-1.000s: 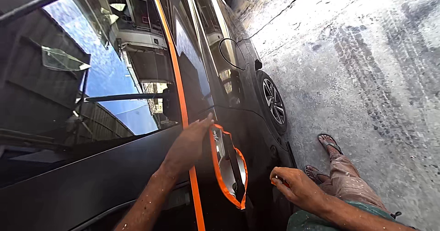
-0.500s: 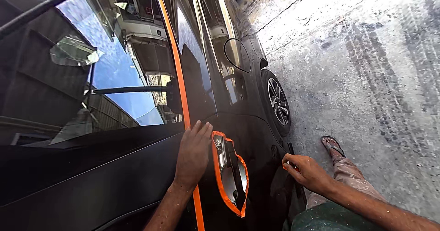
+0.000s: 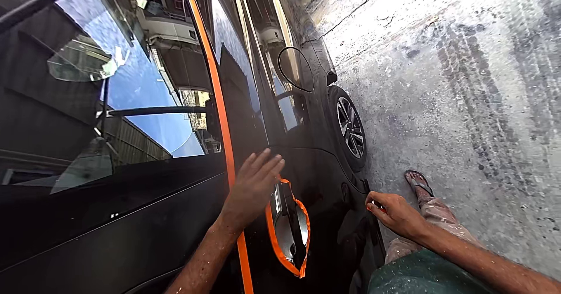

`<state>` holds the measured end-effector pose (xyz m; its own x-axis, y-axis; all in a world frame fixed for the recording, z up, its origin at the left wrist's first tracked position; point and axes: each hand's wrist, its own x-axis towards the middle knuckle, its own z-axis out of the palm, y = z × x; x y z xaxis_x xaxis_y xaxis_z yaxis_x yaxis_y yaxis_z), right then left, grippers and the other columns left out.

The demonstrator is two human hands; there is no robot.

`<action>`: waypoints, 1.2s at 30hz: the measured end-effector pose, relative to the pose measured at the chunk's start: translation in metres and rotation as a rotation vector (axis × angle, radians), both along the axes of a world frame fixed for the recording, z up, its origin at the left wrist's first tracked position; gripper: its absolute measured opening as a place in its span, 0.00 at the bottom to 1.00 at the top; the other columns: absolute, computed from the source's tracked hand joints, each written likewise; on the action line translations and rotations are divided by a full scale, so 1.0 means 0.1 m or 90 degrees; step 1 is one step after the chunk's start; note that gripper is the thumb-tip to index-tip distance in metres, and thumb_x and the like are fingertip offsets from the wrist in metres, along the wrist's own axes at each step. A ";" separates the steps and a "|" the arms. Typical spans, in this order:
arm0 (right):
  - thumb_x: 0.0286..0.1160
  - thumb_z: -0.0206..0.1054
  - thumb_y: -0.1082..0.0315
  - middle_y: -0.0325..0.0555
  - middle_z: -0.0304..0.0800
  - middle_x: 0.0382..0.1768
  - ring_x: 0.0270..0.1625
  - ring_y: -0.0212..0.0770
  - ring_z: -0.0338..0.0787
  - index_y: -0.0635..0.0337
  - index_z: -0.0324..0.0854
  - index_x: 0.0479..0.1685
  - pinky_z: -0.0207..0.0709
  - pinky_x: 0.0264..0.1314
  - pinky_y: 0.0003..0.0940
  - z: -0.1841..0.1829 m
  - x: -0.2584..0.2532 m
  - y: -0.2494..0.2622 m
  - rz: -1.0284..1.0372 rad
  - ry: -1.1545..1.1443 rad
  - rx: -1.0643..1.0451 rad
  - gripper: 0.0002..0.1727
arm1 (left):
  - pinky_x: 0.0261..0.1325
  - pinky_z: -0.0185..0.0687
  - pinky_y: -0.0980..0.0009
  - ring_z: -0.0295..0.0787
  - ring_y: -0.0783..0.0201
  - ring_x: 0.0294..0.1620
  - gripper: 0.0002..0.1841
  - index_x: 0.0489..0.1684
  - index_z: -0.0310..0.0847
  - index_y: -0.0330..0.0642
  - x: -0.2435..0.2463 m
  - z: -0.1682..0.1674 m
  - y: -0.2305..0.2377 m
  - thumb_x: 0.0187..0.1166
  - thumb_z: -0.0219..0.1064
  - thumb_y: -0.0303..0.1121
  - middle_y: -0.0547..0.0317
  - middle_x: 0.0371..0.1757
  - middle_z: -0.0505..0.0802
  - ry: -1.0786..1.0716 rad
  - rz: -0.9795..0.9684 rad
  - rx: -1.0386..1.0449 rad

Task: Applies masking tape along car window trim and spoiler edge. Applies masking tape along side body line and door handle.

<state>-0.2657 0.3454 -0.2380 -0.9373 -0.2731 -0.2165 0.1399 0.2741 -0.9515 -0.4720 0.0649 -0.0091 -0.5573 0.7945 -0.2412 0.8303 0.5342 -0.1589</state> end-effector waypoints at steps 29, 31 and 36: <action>0.87 0.59 0.60 0.38 0.84 0.25 0.28 0.37 0.86 0.51 0.86 0.48 0.83 0.36 0.43 -0.28 -0.13 0.48 -0.054 -0.056 0.058 0.11 | 0.94 0.29 0.36 0.52 0.46 0.95 0.39 0.81 0.74 0.35 1.21 -0.50 0.21 0.76 0.71 0.55 0.47 0.86 0.76 -0.404 0.009 -0.447; 0.87 0.59 0.61 0.37 0.84 0.25 0.28 0.37 0.85 0.51 0.86 0.48 0.83 0.35 0.42 -0.32 -0.13 0.48 -0.048 -0.049 0.058 0.10 | 0.95 0.32 0.40 0.56 0.48 0.94 0.28 0.76 0.79 0.37 1.29 -0.47 0.10 0.85 0.63 0.48 0.50 0.84 0.79 -0.368 0.003 -0.459; 0.87 0.60 0.61 0.38 0.84 0.25 0.27 0.38 0.86 0.51 0.86 0.48 0.84 0.35 0.44 -0.36 -0.13 0.41 -0.015 -0.049 0.070 0.10 | 0.95 0.29 0.40 0.55 0.49 0.94 0.28 0.76 0.78 0.38 1.28 -0.30 0.14 0.82 0.66 0.47 0.52 0.84 0.79 -0.398 0.014 -0.473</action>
